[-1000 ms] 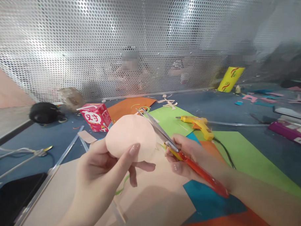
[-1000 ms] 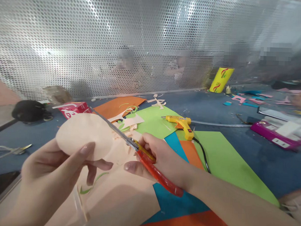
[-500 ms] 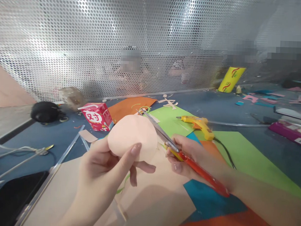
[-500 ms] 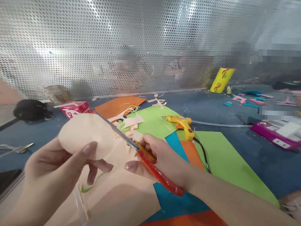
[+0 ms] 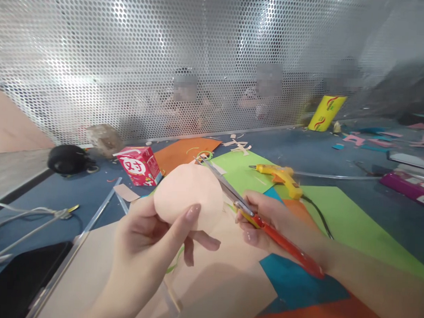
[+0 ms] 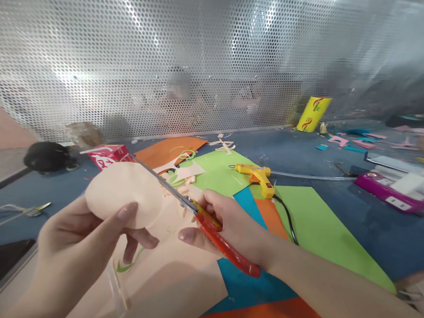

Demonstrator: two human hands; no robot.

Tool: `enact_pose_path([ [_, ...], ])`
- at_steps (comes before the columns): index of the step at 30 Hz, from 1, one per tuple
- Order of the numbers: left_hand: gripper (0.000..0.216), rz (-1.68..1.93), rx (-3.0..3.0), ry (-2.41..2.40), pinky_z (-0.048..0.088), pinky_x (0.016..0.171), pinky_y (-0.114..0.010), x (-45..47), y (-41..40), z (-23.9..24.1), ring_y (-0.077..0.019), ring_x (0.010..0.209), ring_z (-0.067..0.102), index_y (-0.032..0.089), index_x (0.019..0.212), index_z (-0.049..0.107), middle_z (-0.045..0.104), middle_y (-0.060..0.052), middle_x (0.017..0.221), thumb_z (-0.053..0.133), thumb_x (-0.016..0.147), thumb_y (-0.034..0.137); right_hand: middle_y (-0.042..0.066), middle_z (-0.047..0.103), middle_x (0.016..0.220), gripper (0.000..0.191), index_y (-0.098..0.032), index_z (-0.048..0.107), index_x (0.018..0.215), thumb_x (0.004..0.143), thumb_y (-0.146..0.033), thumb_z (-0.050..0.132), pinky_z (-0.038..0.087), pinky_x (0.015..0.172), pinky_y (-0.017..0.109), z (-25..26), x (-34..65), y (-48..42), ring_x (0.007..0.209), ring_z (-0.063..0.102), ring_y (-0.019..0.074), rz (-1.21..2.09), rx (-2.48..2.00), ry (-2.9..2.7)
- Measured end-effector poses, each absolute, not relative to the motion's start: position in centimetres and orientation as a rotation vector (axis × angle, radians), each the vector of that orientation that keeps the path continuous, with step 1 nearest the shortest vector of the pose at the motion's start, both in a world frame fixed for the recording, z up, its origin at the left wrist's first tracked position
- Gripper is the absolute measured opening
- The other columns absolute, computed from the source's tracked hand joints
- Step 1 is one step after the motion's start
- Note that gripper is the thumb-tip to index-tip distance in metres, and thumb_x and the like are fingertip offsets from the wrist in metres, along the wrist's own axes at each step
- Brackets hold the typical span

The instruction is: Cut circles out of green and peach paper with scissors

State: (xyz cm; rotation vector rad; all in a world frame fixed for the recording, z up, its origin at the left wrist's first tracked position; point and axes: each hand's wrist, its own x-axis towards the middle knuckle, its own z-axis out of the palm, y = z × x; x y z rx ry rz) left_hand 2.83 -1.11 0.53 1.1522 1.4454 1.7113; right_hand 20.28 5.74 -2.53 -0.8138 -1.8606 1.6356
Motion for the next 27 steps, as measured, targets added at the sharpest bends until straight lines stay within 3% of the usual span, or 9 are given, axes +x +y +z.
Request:
enact_pose_path([
  [4,0.01,1.727,1.141,1.425,0.038,0.029,-0.015,2.9,-1.2,0.6,-0.0074,0.027,0.047,0.017,0.069,0.063,0.066,-0.002,0.044,0.066,0.074,0.025,-0.005,0.041,0.075,0.036,-0.022,0.042,0.077,0.076,-0.038,0.074,0.029,0.051,0.023,-2.4,20.3,5.7,0.059,0.032,0.0102,1.631,-0.863,-1.879],
  [16,0.015,1.67,1.217,1.394,0.036,0.032,-0.015,2.3,-1.1,0.6,-0.0083,0.032,0.05,0.016,0.068,0.059,0.06,0.001,0.039,0.063,0.079,0.027,-0.005,0.044,0.072,0.045,-0.02,0.043,0.074,0.066,-0.042,0.081,0.029,0.054,0.024,-2.0,20.1,5.9,0.061,0.035,0.0103,1.67,-0.828,-1.833],
  [27,0.014,1.718,1.178,1.415,0.033,0.035,-0.016,1.6,-0.9,1.1,-0.0087,0.033,0.049,0.019,0.071,0.059,0.057,0.004,0.038,0.063,0.079,0.029,-0.005,0.047,0.067,0.044,-0.021,0.043,0.071,0.065,-0.043,0.081,0.033,0.053,0.024,-1.2,19.9,5.7,0.058,0.042,0.0107,1.644,-0.857,-1.824],
])
